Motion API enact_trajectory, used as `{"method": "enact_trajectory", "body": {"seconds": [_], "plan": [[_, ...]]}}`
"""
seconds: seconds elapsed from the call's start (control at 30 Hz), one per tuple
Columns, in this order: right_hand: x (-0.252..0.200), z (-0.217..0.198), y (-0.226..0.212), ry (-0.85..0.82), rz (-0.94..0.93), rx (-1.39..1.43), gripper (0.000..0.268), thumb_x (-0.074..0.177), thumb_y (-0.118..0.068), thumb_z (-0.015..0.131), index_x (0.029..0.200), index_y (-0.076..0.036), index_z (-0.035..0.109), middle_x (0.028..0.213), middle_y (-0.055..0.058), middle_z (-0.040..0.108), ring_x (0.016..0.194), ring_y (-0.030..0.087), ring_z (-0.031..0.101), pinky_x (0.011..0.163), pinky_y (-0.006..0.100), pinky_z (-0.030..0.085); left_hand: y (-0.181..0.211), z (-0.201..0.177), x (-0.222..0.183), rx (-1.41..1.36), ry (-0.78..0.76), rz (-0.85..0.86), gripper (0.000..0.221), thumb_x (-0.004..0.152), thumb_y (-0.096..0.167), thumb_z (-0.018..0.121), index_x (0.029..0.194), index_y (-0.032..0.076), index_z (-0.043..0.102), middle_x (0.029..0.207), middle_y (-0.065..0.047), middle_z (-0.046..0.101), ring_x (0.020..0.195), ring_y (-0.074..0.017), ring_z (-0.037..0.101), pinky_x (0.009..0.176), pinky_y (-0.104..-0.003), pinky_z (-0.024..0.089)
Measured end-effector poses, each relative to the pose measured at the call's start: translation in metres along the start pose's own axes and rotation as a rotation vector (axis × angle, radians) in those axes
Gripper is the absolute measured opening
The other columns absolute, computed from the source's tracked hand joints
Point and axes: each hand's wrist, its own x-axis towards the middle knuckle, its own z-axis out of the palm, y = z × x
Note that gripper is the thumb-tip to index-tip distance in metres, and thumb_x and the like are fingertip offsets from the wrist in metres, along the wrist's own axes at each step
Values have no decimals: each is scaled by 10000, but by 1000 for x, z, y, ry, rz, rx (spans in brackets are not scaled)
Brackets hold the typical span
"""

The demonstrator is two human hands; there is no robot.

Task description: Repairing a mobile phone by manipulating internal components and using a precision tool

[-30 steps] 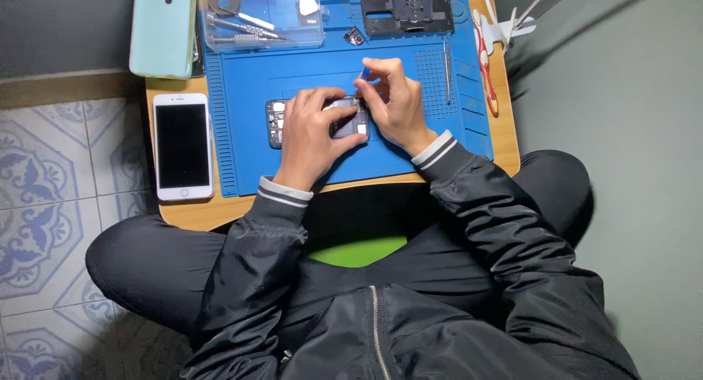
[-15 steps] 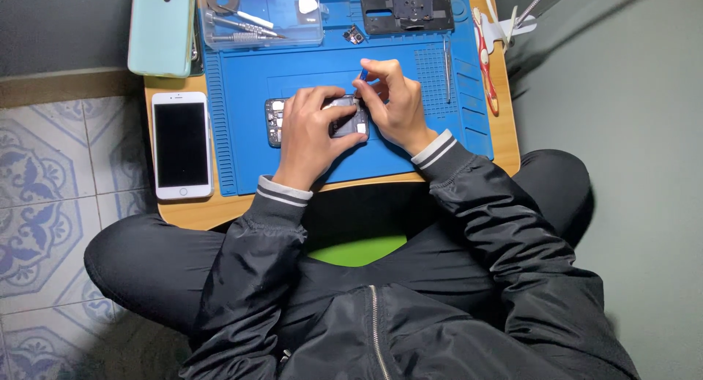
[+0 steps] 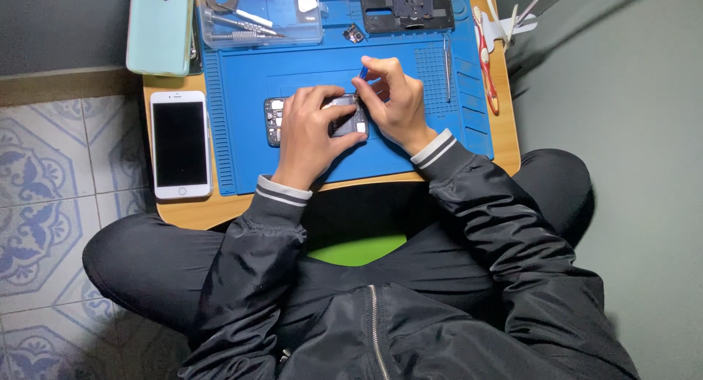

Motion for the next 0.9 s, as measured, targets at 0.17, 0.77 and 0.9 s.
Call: {"method": "enact_trajectory", "body": {"seconds": [0.17,0.77,0.9], "plan": [[18,-9,-20,67,-100,-87,163,1040,-89,772,1127,-38,644,911,111,705,631,199,652,522,285,517,1,-1,1,-5,-9,-2,447,730,411,985,1078,177,828,1217,-24,697,1108,-287,584,881,-454,438],[23,-14,-23,11,-63,68,109,1035,-18,736,1141,-21,708,917,127,710,710,206,654,573,284,578,-10,12,26,33,-18,-88,108,972,263,743,1014,203,823,1007,44,769,912,-302,606,722,-462,414],[20,-13,-23,21,-60,68,118,1029,-10,732,1144,-21,709,908,124,712,710,202,649,570,281,576,-14,18,28,-15,-40,-57,107,1018,254,711,996,201,801,990,65,728,901,-298,570,749,-473,393]]}}
